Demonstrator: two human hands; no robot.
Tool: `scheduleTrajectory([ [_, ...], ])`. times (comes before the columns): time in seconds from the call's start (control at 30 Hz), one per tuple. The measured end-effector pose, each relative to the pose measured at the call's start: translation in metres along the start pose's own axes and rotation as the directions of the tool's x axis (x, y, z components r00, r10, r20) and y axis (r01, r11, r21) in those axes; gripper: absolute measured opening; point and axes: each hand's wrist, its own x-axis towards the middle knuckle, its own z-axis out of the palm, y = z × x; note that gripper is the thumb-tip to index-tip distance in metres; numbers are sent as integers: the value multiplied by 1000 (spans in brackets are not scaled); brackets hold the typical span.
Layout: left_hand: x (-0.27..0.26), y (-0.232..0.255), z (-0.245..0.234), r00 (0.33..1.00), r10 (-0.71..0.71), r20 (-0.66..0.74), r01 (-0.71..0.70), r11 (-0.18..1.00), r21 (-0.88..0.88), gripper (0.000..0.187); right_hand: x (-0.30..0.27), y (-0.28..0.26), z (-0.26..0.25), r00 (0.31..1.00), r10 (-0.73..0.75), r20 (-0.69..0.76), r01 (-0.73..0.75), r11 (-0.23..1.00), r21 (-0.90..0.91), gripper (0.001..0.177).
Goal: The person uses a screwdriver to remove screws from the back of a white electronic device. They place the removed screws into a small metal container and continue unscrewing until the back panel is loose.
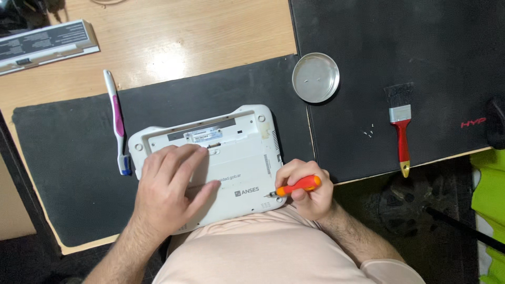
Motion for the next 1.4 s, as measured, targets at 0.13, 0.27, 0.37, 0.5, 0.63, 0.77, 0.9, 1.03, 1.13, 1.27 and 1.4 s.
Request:
scheduleTrajectory([
  [0.13,6,7,-4,999,46,14,-46,999,-2,64,1,6,-7,998,54,-12,-53,993,109,49],
  [0.27,11,11,-1,998,70,-6,-70,997,34,64,5,10,-6,996,89,22,-91,979,180,47],
  [0.37,11,10,2,996,86,-15,-85,995,55,63,8,9,-7,991,127,45,-133,976,173,46],
  [0.5,11,11,4,994,99,-35,-95,990,103,58,12,9,-10,994,70,90,-79,992,101,42],
  [0.63,16,19,1,993,122,-7,-120,982,144,51,11,5,-11,992,87,92,-98,987,125,41],
  [0.77,4,24,0,999,30,-43,-19,968,250,48,3,10,-11,990,134,30,-138,974,179,48],
  [0.9,-18,22,-4,989,-71,-130,109,943,314,37,6,3,-10,978,210,-16,-208,975,84,59],
  [1.03,-51,16,1,967,-161,-199,219,924,313,35,2,22,-13,981,191,-16,-190,979,77,58],
  [1.13,-76,12,17,937,-213,-277,263,952,155,37,6,34,-17,997,79,-13,-75,980,186,53],
  [1.27,-93,15,26,963,-133,-235,136,991,-3,65,9,29,-13,994,111,7,-111,984,139,45],
  [1.4,-87,8,16,993,41,-109,-31,995,93,91,-5,9,-9,974,222,38,-225,967,123,58],
])
